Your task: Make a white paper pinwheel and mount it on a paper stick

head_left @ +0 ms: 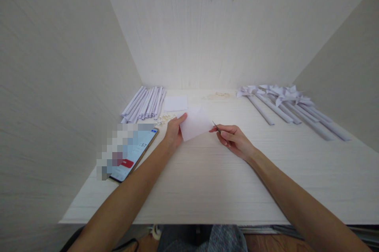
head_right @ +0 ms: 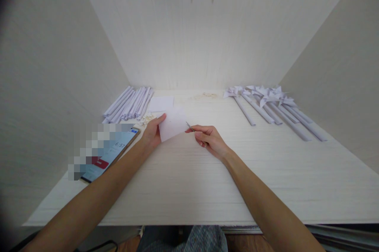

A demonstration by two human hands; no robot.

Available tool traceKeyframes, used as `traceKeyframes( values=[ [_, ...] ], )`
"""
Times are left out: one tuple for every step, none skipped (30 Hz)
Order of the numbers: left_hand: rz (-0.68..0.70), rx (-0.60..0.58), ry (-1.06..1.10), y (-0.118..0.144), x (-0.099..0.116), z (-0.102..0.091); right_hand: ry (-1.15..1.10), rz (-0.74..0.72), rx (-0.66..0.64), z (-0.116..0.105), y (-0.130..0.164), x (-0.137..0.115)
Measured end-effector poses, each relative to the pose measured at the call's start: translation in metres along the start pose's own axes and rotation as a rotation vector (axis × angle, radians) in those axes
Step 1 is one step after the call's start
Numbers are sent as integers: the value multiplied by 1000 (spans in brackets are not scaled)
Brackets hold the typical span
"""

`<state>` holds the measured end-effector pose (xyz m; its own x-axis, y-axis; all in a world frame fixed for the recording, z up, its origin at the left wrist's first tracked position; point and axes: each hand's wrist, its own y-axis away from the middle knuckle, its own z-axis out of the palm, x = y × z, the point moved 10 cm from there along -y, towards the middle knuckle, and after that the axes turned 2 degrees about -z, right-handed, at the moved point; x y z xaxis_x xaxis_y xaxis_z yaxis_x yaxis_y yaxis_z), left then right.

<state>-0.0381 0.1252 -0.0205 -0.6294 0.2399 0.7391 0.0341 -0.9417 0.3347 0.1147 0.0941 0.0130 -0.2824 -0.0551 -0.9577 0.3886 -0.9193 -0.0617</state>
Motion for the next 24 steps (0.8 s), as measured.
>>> traceKeyframes(
  values=[
    [26, 15, 17, 0, 2, -1, -5, -2, 4, -1, 0, 0],
    [53, 32, 37, 0, 4, -3, -10, -5, 11, -2, -1, 0],
    [76, 49, 61, 0, 6, -4, -10, -4, 17, -2, -1, 1],
    [99, 66, 86, 0, 8, -6, -6, -2, 22, -3, -1, 2],
    [122, 81, 108, 0, 9, -7, 2, 0, 28, -2, -1, 3],
    [144, 91, 122, 1, 10, -7, 11, 3, 31, -1, -1, 4],
    [165, 94, 127, 1, 11, -7, 20, 6, 32, 0, -1, 5],
    [185, 91, 123, 2, 11, -6, 30, 7, 29, 2, -1, 7],
    [200, 83, 111, 4, 11, -4, 38, 2, 26, 4, -1, 7],
    [208, 74, 94, 5, 9, -3, 50, -2, 25, 6, -1, 8],
    [209, 62, 73, 6, 7, 0, 64, -1, 27, 7, -2, 9],
    [204, 50, 47, 7, 5, 2, 79, 4, 36, 7, -2, 11],
    [192, 34, 17, 8, 2, 5, 91, 13, 53, 6, -2, 12],
    [174, 11, -11, 9, -1, 8, 100, 23, 77, 3, -3, 14],
    [153, -16, -35, 10, -4, 11, 104, 31, 109, 0, -3, 14],
    [130, -48, -55, 11, -7, 15, 101, 35, 144, -5, -3, 14],
    [106, -83, -72, 11, -9, 18, 94, 34, 176, -9, -3, 13],
    [86, -116, -86, 12, -10, 21, 84, 30, 202, -12, -3, 11],
    [68, -150, -105, 12, -11, 24, 72, 24, 220, -15, -4, 10],
    [54, -180, -127, 12, -11, 26, 57, 18, 230, -17, -4, 8],
    [49, -205, -150, 12, -10, 27, 41, 10, 234, -19, -4, 7],
    [49, -226, -171, 11, -9, 28, 27, 2, 233, -20, -4, 6],
    [51, -243, -195, 10, -8, 28, 14, -8, 230, -20, -4, 5],
    [54, -257, -220, 9, -7, 27, 5, -17, 225, -21, -4, 4]
  ],
)
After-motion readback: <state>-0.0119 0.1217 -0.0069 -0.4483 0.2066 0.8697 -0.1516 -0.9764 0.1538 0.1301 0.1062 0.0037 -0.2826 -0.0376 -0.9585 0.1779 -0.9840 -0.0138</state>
